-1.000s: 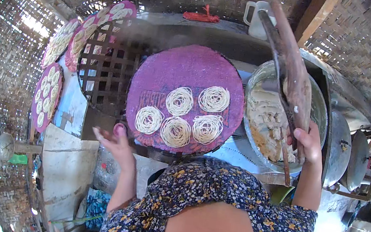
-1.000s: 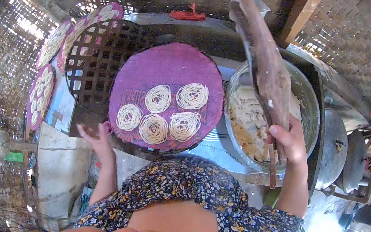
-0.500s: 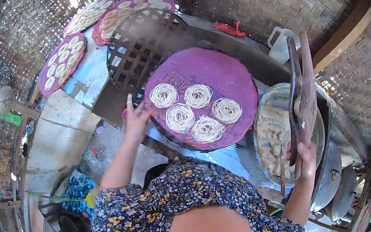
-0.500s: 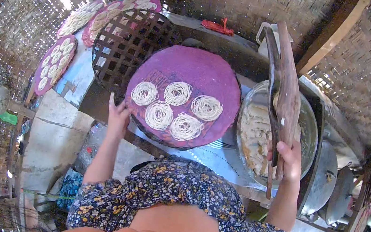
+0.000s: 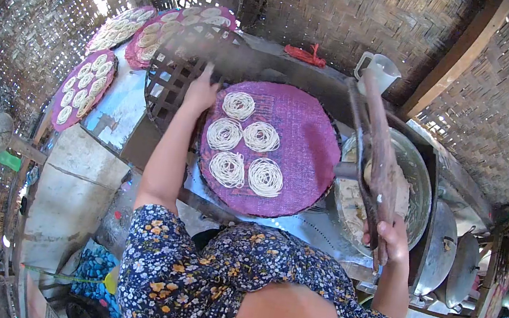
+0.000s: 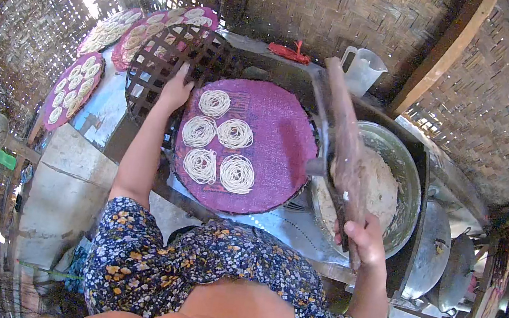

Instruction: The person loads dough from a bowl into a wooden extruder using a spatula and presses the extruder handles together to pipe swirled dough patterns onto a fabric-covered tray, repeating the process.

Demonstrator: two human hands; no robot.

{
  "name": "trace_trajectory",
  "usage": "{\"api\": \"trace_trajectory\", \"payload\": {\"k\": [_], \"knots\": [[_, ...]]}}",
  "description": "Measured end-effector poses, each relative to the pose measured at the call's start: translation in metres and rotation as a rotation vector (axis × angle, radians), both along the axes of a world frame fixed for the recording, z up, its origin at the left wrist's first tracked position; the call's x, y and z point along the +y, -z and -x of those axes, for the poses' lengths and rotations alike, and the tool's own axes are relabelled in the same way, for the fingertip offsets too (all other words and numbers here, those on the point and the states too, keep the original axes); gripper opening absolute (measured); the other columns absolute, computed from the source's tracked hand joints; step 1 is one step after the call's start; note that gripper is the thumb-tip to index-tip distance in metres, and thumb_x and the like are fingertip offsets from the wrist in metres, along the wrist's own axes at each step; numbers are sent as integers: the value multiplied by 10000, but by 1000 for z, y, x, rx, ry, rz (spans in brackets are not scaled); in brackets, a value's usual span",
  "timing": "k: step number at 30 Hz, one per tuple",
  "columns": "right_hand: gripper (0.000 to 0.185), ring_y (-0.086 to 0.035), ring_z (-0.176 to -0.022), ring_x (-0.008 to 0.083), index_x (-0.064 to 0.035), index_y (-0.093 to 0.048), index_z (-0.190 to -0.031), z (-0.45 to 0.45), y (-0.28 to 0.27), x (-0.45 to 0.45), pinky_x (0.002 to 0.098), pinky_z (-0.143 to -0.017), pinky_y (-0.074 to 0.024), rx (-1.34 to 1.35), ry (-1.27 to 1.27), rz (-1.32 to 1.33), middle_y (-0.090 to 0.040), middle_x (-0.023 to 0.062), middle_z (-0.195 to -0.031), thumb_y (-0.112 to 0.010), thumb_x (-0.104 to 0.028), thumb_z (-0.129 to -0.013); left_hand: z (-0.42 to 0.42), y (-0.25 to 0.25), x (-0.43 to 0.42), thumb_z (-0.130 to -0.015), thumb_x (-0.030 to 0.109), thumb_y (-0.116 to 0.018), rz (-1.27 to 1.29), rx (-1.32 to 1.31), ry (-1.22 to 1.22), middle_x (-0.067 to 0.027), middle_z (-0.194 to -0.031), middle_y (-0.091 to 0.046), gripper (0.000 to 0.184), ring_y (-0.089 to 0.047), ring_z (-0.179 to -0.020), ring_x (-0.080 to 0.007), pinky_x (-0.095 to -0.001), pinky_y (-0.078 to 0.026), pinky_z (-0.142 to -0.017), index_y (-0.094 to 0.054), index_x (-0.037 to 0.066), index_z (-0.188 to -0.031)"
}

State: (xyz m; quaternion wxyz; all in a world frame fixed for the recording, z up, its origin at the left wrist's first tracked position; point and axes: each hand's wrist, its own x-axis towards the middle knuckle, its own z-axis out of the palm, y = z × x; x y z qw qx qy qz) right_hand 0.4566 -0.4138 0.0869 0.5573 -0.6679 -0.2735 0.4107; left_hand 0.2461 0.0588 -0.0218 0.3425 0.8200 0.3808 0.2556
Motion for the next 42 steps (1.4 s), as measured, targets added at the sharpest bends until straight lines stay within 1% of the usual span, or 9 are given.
{"api": "trace_trajectory", "payload": {"k": [1, 3, 5, 8, 11, 16, 29, 35, 42], "knots": [[664, -541, -557, 162, 61, -551, -906, 3, -1, 3, 273, -492, -436, 22, -37, 2, -569, 89, -700, -694, -512, -601, -18, -32, -24, -883, 267, -498, -208, 53, -67, -202, -1308, -409, 673, -439, -1175, -287, -383, -379, -928, -119, 79, -1407], [676, -545, -567, 164, 63, -551, -901, 10, -2, 10, 271, -503, -438, 79, -110, 21, -569, 92, -708, -695, -521, -593, -58, -78, -82, -886, 547, -337, 448, -687, 283, -212, -1277, -440, 696, -445, -1156, -350, -462, -308, -984, -251, 53, -1369], [777, -547, -564, 168, 55, -552, -920, 13, 0, 18, 269, -493, -426, 73, -258, 55, -570, 96, -713, -624, -657, -615, -88, -102, -102, -812, 700, -198, 1421, -1122, 1148, -209, -1226, -489, 829, -472, -1113, -374, -498, -319, -960, -365, 60, -1312], [859, -548, -529, 173, 32, -541, -971, 16, 8, 27, 268, -446, -405, 111, -375, 19, -582, 99, -720, -470, -766, -662, -99, -151, -150, -806, 709, -210, 1301, -1248, 776, -131, -1004, -594, 818, -545, -929, -320, -460, -373, -888, -402, 74, -1286], [775, -552, -517, 162, 13, -544, -968, 10, -2, 32, 266, -436, -416, 170, -314, 132, -593, 98, -735, -396, -717, -755, -118, -117, -131, -806, 707, -237, 1407, -1385, 1090, -28, -771, -539, 804, -516, -741, -238, -420, -402, -793, -423, 81, -1275], [572, -556, -550, 152, -2, -552, -897, -12, 11, 46, 281, -462, -454, 61, -350, 308, -586, 84, -713, -367, -544, -880, -123, -75, -131, -776, 736, -283, 1414, -1416, 642, 40, -548, -350, 815, -414, -525, -160, -395, -407, -655, -418, 108, -1277], [450, -506, -530, 95, 1, -598, -864, -3, -33, 38, 250, -468, -416, -391, -311, 323, -517, 12, -600, -528, -442, -821, -97, -109, -145, -845, 630, -336, 1216, -1549, 696, 89, -464, -296, 618, -333, -432, -69, -264, -374, -549, -588, 123, -1095], [473, -522, -539, 100, 5, -602, -953, 10, -33, 29, 254, -484, -427, -270, -368, 231, -544, 32, -622, -560, -443, -807, -72, -128, -155, -863, 642, -219, 1195, -1501, 859, 52, -437, -284, 653, -330, -390, -113, -318, -378, -531, -586, 135, -1051], [622, -597, -663, 170, -9, -572, -1092, 3, -68, 19, 301, -629, -468, -652, -347, 289, -616, 102, -712, -556, -541, -770, -85, -133, -165, -864, 634, -237, 1191, -1584, 991, 51, -427, -274, 627, -331, -379, -111, -319, -376, -508, -583, 139, -1030]]}}
